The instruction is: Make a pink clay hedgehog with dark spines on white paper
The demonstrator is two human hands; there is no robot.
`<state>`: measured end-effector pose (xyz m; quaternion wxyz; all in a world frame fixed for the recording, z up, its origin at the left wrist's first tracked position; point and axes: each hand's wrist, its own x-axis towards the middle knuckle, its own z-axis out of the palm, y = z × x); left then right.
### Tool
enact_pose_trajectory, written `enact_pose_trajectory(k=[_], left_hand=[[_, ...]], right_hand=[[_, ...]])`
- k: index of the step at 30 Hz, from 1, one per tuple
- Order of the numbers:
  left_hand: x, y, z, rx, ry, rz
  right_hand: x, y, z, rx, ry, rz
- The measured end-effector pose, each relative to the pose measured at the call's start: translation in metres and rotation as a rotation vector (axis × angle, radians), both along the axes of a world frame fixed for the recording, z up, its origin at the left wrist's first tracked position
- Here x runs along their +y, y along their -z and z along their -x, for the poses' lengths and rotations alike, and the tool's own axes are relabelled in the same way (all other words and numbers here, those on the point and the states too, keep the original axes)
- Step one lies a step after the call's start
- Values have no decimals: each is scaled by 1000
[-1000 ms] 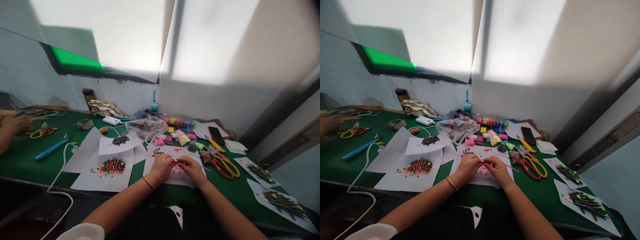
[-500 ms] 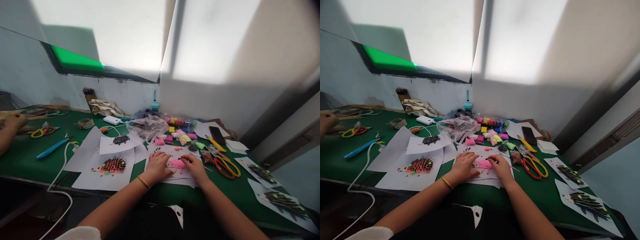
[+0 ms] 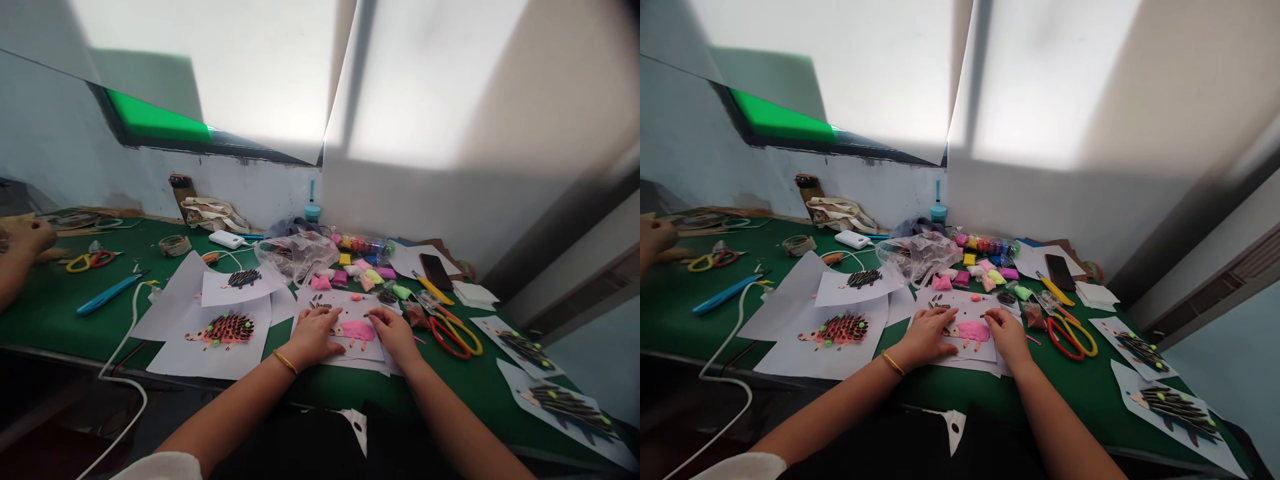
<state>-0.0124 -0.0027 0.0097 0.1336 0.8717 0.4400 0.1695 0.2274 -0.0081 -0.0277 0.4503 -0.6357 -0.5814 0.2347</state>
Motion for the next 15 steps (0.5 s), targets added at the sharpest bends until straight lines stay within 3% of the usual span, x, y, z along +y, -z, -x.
enact_pose_trajectory(k=[15], left_hand=[[0,1,0,-22,-4,32]], right_hand=[[-2,-2,3,-22,-9,-22]])
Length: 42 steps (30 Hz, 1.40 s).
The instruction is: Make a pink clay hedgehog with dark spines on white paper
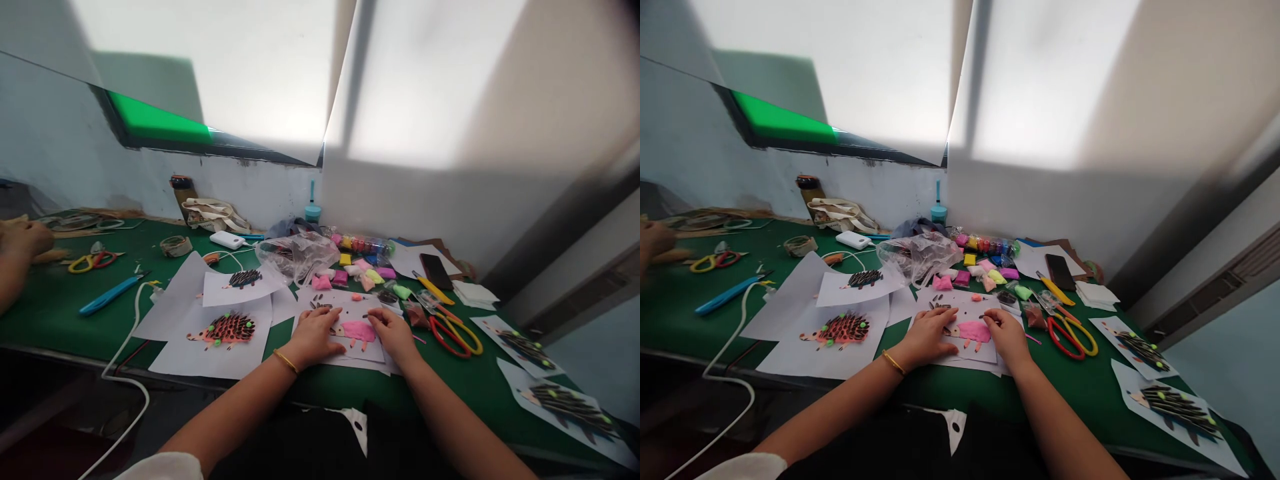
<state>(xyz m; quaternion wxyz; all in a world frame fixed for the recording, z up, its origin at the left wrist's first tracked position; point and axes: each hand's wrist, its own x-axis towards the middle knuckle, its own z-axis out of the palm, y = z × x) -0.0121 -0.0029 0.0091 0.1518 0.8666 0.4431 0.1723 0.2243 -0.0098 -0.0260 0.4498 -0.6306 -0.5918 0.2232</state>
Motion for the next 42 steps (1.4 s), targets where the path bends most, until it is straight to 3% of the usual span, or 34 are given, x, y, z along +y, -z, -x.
enact_pose_trajectory(k=[7,10,18,31,42], left_hand=[[1,1,0,-13,-8,10],[1,2,1,-17,-5,3],[1,5,1,-31,2,-8],[1,2,1,-15,-5,10],[2,5,0,-12,-5,7]], right_hand=[[11,-13,13,-141,-244,-51],[18,-15,22,-211,-287,-33],[24,-6,30,-281,-260,-3],[9,-23,38,-401,-199,88],[14,-21,36,-541,-216,41]])
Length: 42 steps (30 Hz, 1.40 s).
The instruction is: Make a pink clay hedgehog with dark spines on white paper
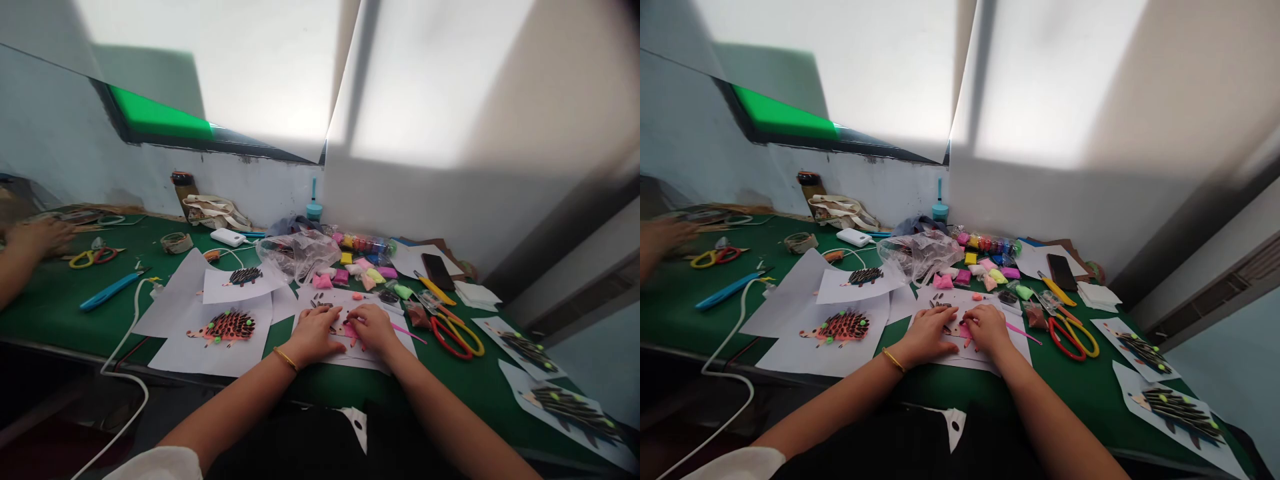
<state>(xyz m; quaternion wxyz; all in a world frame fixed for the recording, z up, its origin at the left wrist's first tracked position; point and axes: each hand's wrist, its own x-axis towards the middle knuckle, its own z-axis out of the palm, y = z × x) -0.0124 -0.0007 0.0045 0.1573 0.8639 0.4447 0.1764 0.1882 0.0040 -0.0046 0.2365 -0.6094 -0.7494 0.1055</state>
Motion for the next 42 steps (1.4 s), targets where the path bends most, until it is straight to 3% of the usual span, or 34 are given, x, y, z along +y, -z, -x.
enact_pose_trajectory(k=[30,36,42], left_hand=[[0,0,0,24,-13,4],[-1,-1,1,5,-11,10],[0,0,1,16,-1,12]], right_hand=[[2,-24,17,-257,35,111],[2,-18,9,-190,23,81],[4,-2,-5,-15,27,-2]])
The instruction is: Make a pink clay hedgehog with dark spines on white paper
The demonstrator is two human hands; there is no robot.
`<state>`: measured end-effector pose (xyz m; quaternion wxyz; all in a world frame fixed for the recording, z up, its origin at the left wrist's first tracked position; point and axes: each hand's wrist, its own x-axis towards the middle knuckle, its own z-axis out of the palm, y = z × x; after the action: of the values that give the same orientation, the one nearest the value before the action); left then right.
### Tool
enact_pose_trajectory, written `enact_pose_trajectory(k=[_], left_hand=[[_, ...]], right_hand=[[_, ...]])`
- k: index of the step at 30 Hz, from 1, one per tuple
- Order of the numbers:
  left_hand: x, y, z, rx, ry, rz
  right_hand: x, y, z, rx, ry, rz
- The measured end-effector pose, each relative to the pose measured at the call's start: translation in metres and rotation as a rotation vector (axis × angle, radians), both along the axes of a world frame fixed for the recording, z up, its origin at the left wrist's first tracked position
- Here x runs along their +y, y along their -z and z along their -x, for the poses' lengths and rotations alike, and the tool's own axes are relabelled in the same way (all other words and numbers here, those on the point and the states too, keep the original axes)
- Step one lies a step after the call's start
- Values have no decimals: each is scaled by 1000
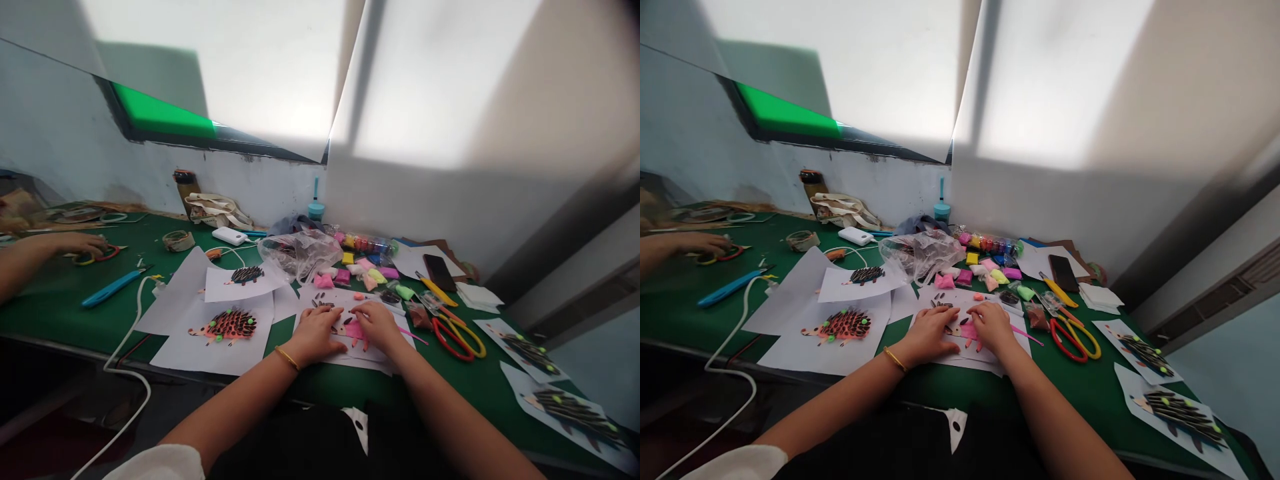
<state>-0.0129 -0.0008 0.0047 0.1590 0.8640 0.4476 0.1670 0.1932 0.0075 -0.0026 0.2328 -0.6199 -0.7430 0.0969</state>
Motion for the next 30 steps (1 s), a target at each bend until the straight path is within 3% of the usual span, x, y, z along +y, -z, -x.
enact_pose_trajectory(k=[7,14,26,30], left_hand=[[1,1,1,12,17,-17],[0,-3,2,28,10,-9],[1,4,2,10,87,-77],[2,4,2,9,98,-91]], right_hand=[[2,18,-18,136,35,-92],[-2,26,-38,242,133,-56],[-12,17,-20,84,-74,-161],[-13,16,-17,59,-48,-153]])
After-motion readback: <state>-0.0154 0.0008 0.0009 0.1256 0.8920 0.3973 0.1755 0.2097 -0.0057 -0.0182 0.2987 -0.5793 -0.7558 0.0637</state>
